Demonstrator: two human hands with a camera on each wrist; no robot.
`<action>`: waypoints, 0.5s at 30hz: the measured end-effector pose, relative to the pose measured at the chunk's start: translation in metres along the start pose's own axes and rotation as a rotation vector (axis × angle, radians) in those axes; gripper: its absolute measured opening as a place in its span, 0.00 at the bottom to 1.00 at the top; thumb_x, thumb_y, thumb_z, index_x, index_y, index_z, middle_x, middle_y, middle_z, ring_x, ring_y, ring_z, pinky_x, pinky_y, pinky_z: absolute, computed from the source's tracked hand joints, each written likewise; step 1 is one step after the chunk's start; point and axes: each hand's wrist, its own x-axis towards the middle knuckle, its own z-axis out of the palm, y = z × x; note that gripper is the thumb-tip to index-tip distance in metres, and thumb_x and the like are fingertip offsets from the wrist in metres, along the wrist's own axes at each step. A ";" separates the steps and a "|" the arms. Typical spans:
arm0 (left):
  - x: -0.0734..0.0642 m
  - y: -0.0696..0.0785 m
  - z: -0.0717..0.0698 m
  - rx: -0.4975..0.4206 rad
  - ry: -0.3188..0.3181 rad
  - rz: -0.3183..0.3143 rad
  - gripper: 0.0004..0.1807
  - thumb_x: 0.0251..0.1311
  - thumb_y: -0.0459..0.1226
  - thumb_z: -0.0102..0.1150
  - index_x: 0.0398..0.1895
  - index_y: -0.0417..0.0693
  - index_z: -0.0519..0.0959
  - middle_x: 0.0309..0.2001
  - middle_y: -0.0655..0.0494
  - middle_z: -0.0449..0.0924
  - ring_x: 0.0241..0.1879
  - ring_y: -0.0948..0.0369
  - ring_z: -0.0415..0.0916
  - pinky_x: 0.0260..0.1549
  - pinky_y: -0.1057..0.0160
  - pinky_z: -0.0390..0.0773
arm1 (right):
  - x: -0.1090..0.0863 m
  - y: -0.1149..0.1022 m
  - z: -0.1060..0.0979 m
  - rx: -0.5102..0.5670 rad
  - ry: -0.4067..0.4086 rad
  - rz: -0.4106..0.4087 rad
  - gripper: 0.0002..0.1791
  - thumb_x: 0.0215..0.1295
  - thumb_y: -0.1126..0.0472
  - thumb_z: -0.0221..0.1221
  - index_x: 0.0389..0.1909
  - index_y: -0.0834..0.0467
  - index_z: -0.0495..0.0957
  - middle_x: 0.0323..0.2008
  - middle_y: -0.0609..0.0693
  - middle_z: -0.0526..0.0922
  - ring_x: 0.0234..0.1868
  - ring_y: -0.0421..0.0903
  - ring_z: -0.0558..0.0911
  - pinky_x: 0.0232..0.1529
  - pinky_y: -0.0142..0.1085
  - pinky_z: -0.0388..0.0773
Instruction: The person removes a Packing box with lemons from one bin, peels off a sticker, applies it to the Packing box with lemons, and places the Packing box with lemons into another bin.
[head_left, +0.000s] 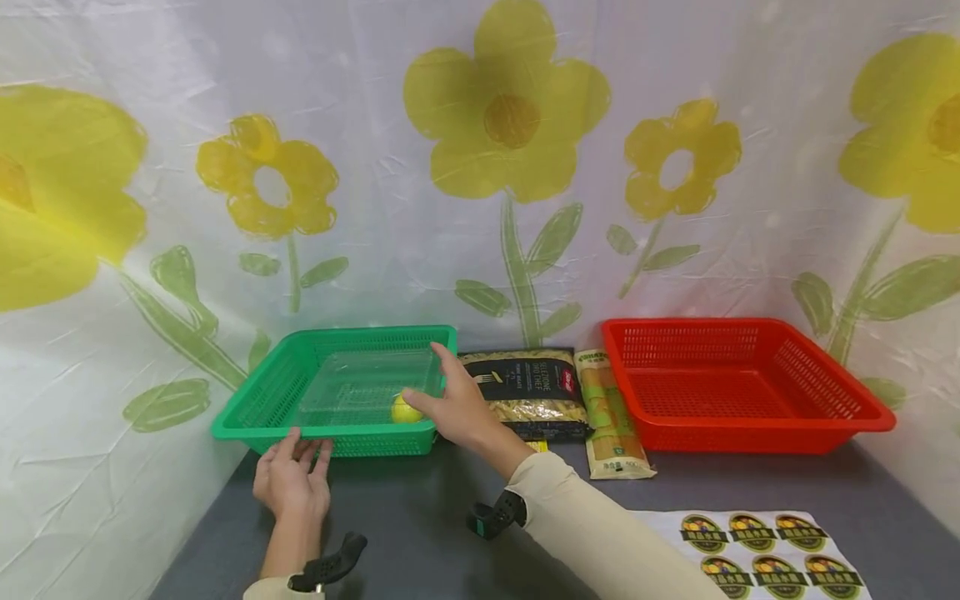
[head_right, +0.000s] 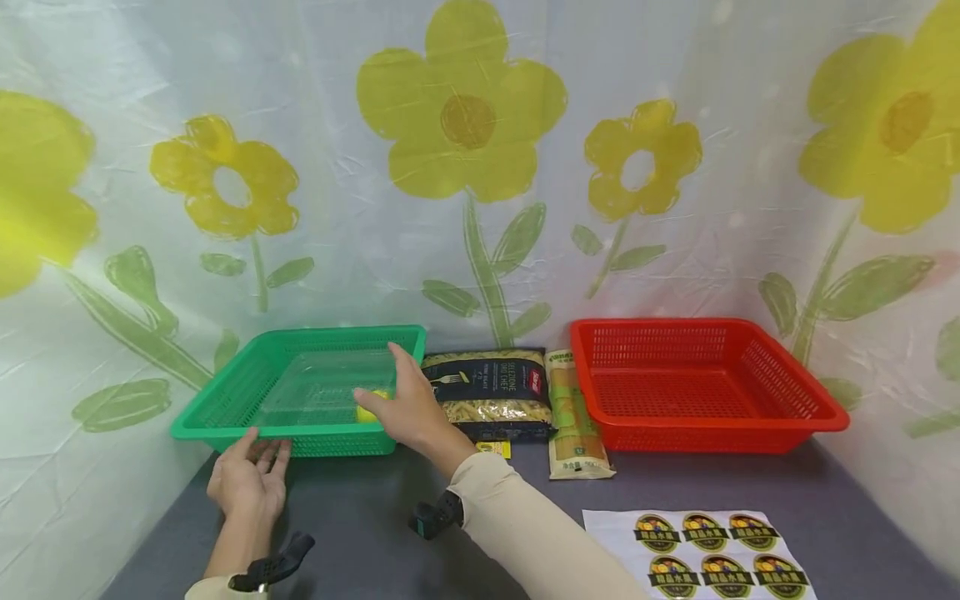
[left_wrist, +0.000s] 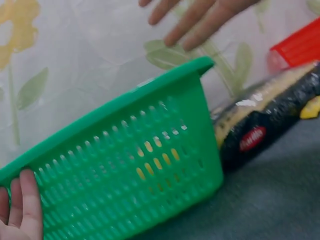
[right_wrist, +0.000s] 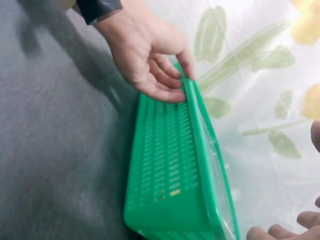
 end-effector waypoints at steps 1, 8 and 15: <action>0.000 0.001 0.001 -0.008 0.001 0.011 0.15 0.66 0.36 0.65 0.47 0.47 0.68 0.41 0.52 0.74 0.42 0.55 0.76 0.44 0.59 0.85 | 0.003 0.000 0.002 0.019 -0.001 0.024 0.44 0.72 0.45 0.60 0.81 0.43 0.47 0.80 0.50 0.52 0.78 0.56 0.58 0.69 0.60 0.66; 0.003 0.004 0.002 -0.061 0.007 0.014 0.17 0.63 0.31 0.66 0.44 0.47 0.66 0.49 0.51 0.68 0.41 0.54 0.74 0.43 0.58 0.83 | 0.023 -0.001 0.020 0.257 0.036 0.189 0.46 0.71 0.47 0.62 0.82 0.49 0.47 0.80 0.55 0.49 0.78 0.62 0.54 0.70 0.62 0.63; 0.005 0.008 0.004 -0.099 0.028 -0.002 0.18 0.62 0.27 0.66 0.45 0.45 0.67 0.47 0.49 0.70 0.38 0.55 0.76 0.42 0.59 0.83 | 0.038 -0.006 0.043 0.214 0.099 0.273 0.50 0.69 0.47 0.64 0.82 0.51 0.45 0.80 0.55 0.50 0.78 0.60 0.56 0.71 0.61 0.61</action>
